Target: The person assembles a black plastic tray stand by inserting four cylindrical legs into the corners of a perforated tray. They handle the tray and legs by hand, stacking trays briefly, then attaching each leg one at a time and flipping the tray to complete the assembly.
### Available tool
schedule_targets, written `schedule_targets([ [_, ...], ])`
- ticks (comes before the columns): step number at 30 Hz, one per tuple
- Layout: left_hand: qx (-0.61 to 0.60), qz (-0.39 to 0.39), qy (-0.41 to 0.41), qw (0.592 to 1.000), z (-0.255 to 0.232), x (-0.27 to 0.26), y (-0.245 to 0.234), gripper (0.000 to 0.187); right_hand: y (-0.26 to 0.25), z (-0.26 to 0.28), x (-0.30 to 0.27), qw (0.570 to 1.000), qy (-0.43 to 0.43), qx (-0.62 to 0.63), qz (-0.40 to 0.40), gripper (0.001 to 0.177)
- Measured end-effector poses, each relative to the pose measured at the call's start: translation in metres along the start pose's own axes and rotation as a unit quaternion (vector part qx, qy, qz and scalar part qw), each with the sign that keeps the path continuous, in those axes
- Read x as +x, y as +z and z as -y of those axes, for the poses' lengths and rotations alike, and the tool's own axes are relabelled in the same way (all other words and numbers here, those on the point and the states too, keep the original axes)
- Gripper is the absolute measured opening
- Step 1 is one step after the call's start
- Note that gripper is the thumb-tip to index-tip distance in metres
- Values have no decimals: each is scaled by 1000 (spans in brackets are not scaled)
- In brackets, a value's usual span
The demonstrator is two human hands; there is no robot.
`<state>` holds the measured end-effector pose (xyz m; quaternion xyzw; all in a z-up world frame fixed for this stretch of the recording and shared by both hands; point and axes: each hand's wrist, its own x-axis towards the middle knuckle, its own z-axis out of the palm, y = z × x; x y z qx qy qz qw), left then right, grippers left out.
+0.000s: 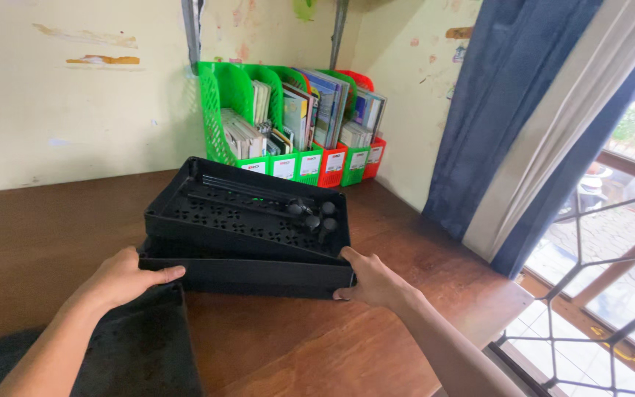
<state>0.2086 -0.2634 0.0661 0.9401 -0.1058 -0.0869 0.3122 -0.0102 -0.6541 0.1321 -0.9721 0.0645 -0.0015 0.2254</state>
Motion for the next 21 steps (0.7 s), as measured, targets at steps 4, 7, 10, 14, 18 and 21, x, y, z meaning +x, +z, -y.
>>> schedule_targets([
  [4,29,42,3,999,-29,2,22,93,-13,-30,-19,1000,4,-11,-25,71],
  [7,30,43,21,998,-53,5,39,99,-21,-54,-33,1000,11,-8,-24,67],
  [10,45,34,46,997,-74,7,60,102,-27,-78,-46,998,8,-24,-52,69],
  [14,66,42,80,994,-105,15,87,101,-38,-108,-65,997,41,-19,-59,65],
  [18,70,40,108,991,-132,18,113,102,-48,-135,-84,996,49,-10,-76,65],
  [21,75,38,131,988,-154,20,132,103,-58,-153,-95,993,57,-30,-95,71],
])
